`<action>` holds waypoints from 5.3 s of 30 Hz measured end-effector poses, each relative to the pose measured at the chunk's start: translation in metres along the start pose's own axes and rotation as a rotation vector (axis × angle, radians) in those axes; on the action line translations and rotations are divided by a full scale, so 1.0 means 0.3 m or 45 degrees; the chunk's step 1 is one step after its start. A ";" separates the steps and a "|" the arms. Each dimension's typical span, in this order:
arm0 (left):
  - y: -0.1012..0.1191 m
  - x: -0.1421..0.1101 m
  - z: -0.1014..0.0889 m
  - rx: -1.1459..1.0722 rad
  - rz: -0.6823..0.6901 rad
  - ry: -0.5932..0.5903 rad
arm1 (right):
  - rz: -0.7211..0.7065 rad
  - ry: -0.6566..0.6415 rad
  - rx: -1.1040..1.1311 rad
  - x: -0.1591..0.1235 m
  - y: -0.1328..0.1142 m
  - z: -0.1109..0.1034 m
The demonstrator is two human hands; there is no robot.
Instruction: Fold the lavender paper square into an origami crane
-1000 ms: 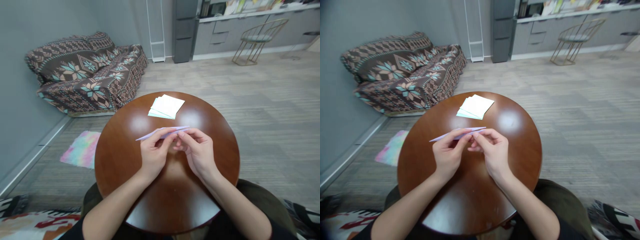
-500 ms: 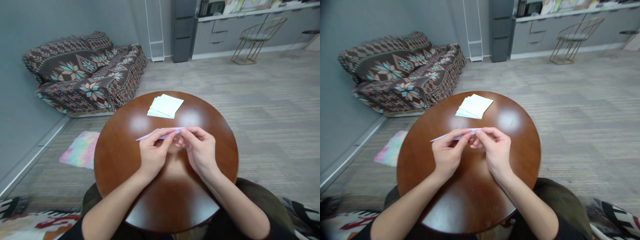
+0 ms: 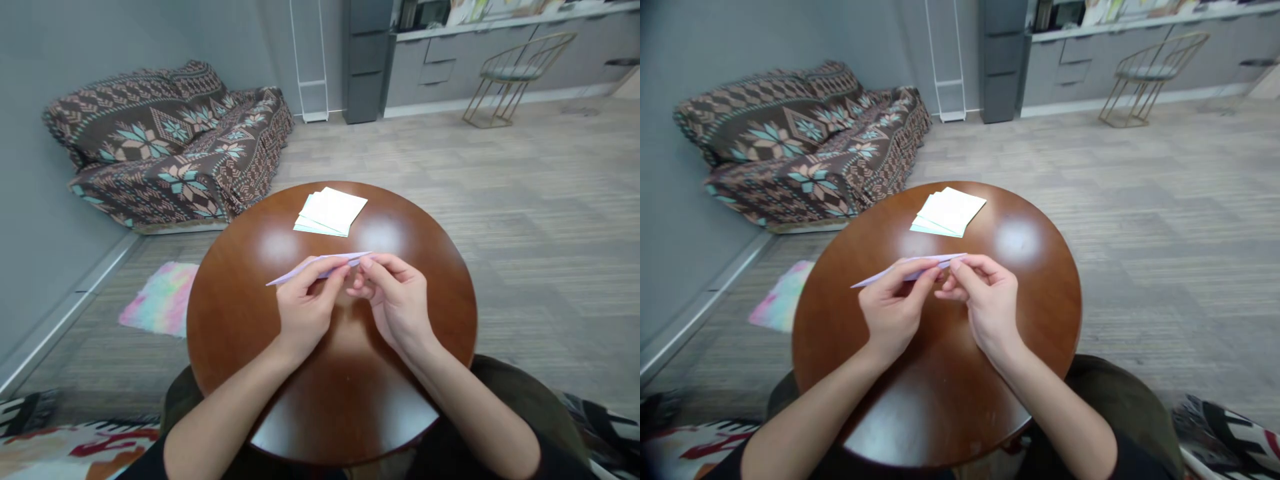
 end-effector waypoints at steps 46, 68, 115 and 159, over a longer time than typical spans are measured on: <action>-0.049 0.006 0.015 -0.202 -0.272 -0.130 | -0.045 -0.046 -0.056 0.000 -0.002 -0.013; -0.091 -0.013 0.041 -0.242 -0.439 -0.119 | -0.257 0.250 0.012 0.023 -0.070 -0.068; -0.191 -0.014 0.103 -0.749 -0.853 -0.286 | 0.150 -0.273 -0.631 0.023 0.022 0.007; -0.185 -0.010 0.112 -0.580 -0.730 -0.415 | 0.239 -0.347 -0.655 0.044 0.027 0.003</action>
Point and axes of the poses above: each hand's wrist, its own x-axis towards the middle knuckle, its own z-axis out of the palm, y = z × x, the point moved 8 cm from there along x, towards the middle knuckle, and after that the axes turned 15 degrees about x, right-handed, at the moved point
